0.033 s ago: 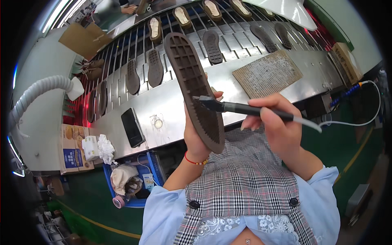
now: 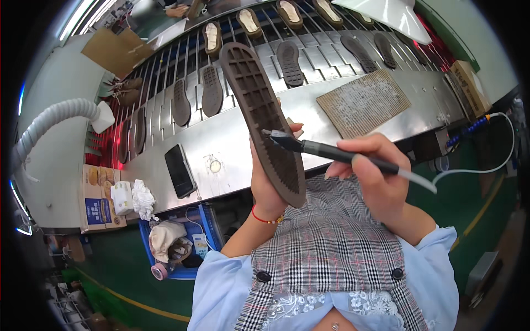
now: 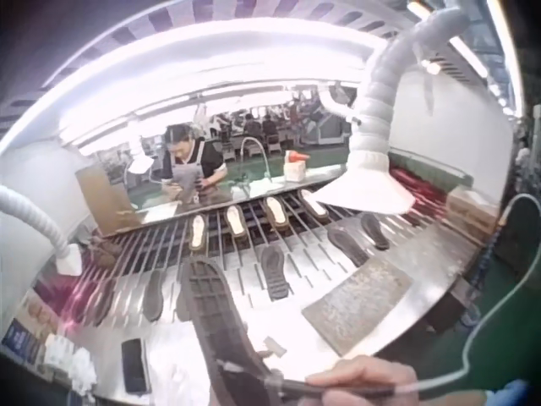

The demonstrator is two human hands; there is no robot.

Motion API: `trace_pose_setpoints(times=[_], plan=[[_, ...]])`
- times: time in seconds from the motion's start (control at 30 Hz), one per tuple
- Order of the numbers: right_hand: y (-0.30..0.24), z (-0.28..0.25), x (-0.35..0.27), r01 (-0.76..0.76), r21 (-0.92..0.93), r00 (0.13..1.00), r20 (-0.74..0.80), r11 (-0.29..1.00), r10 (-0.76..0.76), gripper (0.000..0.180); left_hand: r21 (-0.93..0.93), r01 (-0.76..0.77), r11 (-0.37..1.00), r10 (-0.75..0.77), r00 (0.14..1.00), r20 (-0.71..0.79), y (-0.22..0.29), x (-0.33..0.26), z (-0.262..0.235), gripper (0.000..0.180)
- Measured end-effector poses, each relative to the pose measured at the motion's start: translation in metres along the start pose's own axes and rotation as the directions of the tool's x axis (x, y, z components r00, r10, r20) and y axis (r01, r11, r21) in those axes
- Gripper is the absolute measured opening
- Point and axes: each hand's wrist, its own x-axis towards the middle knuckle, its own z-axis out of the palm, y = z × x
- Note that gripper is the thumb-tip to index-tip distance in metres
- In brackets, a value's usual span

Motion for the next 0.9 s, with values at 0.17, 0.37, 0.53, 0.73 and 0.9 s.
trace_pose_setpoints(times=[0.17,0.37,0.53,0.73,0.9], plan=[[0.004,0.014,-0.009,0.543,-0.456,0.838,0.344,0.705,-0.424,0.032,0.145,-0.153,0.978,0.156,0.988,-0.012,-0.004,-0.005,-0.010,0.061],[0.010,0.017,-0.005,0.563,-0.359,0.822,0.339,0.744,-0.458,0.041,0.102,-0.289,0.952,0.296,0.953,-0.058,0.003,0.001,-0.012,0.061],[0.009,0.022,-0.006,0.531,-0.294,0.832,0.362,0.795,-0.421,0.042,-0.017,-0.359,0.933,0.356,0.929,-0.098,0.013,0.006,-0.016,0.064],[0.009,0.025,-0.008,0.512,-0.220,0.836,0.352,0.831,-0.421,0.040,-0.469,-0.403,0.786,0.501,0.860,0.100,0.019,0.016,-0.040,0.066],[0.011,0.025,-0.013,0.493,-0.087,0.815,0.395,0.866,-0.424,0.035,-0.610,-0.220,0.762,0.421,0.883,0.207,0.038,0.020,-0.047,0.070]])
